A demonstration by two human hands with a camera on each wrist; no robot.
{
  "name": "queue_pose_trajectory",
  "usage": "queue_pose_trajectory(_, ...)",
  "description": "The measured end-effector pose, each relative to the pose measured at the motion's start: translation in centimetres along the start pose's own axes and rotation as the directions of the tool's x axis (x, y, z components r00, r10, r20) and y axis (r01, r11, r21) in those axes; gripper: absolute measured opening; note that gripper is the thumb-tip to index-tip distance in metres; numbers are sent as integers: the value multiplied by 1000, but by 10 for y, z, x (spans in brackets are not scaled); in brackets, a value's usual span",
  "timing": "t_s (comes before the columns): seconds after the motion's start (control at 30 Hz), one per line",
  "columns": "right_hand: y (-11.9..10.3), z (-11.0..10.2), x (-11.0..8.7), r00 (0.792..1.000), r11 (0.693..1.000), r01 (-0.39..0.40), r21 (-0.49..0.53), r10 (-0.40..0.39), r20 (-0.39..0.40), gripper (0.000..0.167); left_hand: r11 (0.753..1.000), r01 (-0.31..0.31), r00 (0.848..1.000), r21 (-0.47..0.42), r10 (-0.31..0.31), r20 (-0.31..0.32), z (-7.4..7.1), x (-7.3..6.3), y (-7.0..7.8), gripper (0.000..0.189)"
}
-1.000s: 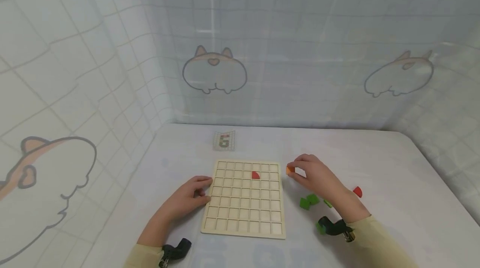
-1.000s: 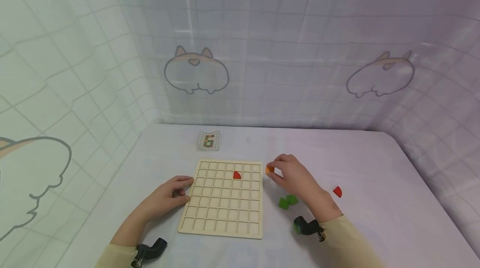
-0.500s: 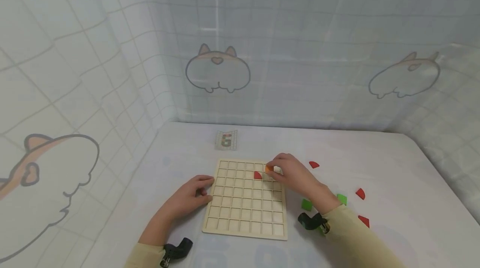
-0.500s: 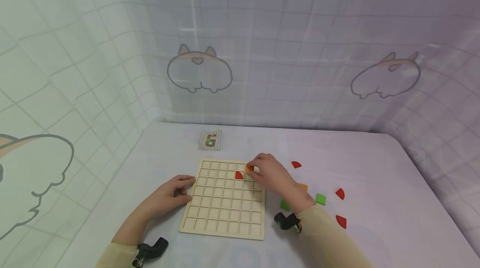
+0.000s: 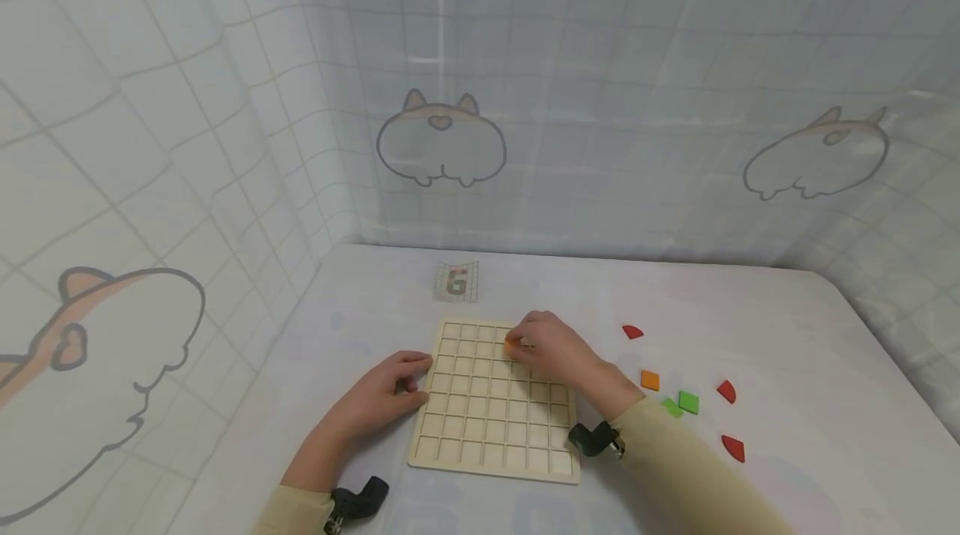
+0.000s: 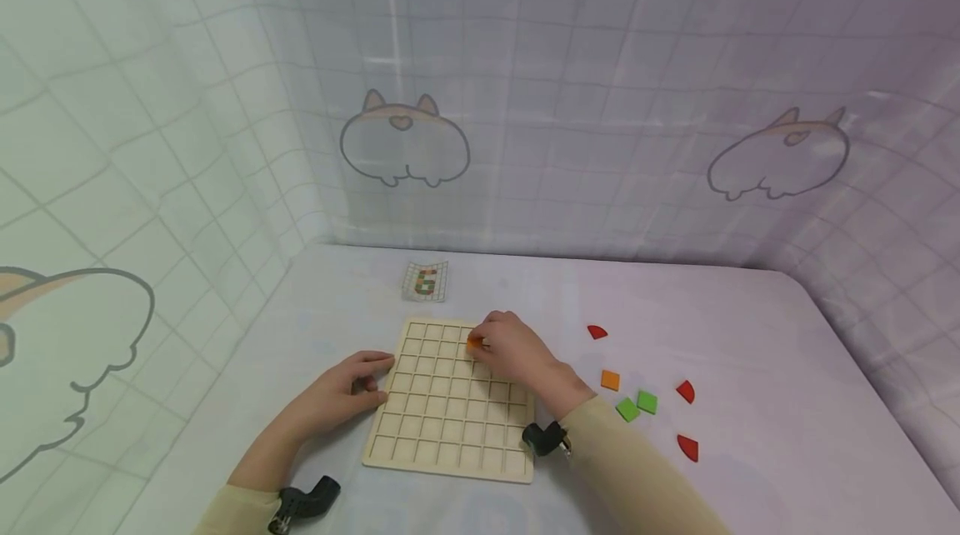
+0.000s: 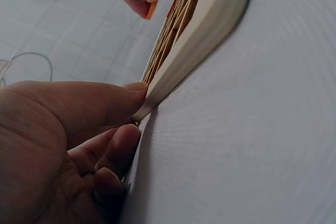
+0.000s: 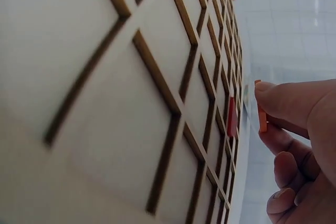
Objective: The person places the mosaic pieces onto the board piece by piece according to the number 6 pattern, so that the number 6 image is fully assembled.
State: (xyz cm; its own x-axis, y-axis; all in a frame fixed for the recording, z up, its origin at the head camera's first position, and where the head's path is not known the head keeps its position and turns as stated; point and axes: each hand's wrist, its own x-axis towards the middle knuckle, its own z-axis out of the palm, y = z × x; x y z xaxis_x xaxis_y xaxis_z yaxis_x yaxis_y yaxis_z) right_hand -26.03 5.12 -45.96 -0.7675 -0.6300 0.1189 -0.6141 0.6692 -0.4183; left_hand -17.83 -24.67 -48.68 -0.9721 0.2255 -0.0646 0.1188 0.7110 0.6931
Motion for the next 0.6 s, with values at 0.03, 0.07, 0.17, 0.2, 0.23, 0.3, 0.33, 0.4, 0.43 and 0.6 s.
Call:
queue_pose_trajectory(0.03, -1, 2, 1, 1000, 1000, 3, -7, -3, 1, 20, 1000, 1, 1000, -2, -1, 2, 0, 0, 1, 56)
queue_pose_trajectory(0.07, -1, 3, 3, 1000, 1000, 3, -13, -3, 4, 20, 1000, 1, 1000, -2, -1, 2, 0, 0, 2, 56)
queue_pose_trajectory(0.17, -2, 6, 5, 1000, 999, 27, -47, -27, 1, 19, 1000, 3, 1000, -3, -3, 1, -1, -1, 2, 56)
queue_pose_trajectory(0.2, -2, 7, 6, 999, 998, 36, -54, -36, -2, 19, 1000, 5, 1000, -3, -5, 0, -1, -1, 2, 56)
queue_pose_trajectory(0.23, -2, 8, 7, 999, 997, 45, -61, -45, -3, 18, 1000, 6, 1000, -1, -6, -3, 0, -1, 2, 56)
queue_pose_trajectory(0.3, -2, 10, 8, 999, 996, 53, -69, -54, 0, 18, 1000, 3, 1000, 0, -3, -6, 0, -1, 1, 56)
queue_pose_trajectory(0.33, -2, 11, 8, 999, 996, 53, -69, -53, 4, 17, 1000, 0, 1000, 0, 0, -8, 0, -1, 0, 56)
queue_pose_trajectory(0.4, -3, 12, 9, 999, 997, 46, -67, -45, 16, 17, 1000, -4, 1000, -1, 4, -9, 0, 0, -1, 56)
queue_pose_trajectory(0.43, -3, 12, 9, 999, 997, 38, -67, -37, 22, 17, 1000, -5, 1000, 0, 5, -8, 1, 0, -1, 56)
queue_pose_trajectory(0.6, -5, 14, 11, 999, 997, 37, -73, -34, 37, 17, 1000, 3, 1000, -2, -3, -14, 1, 0, -1, 56)
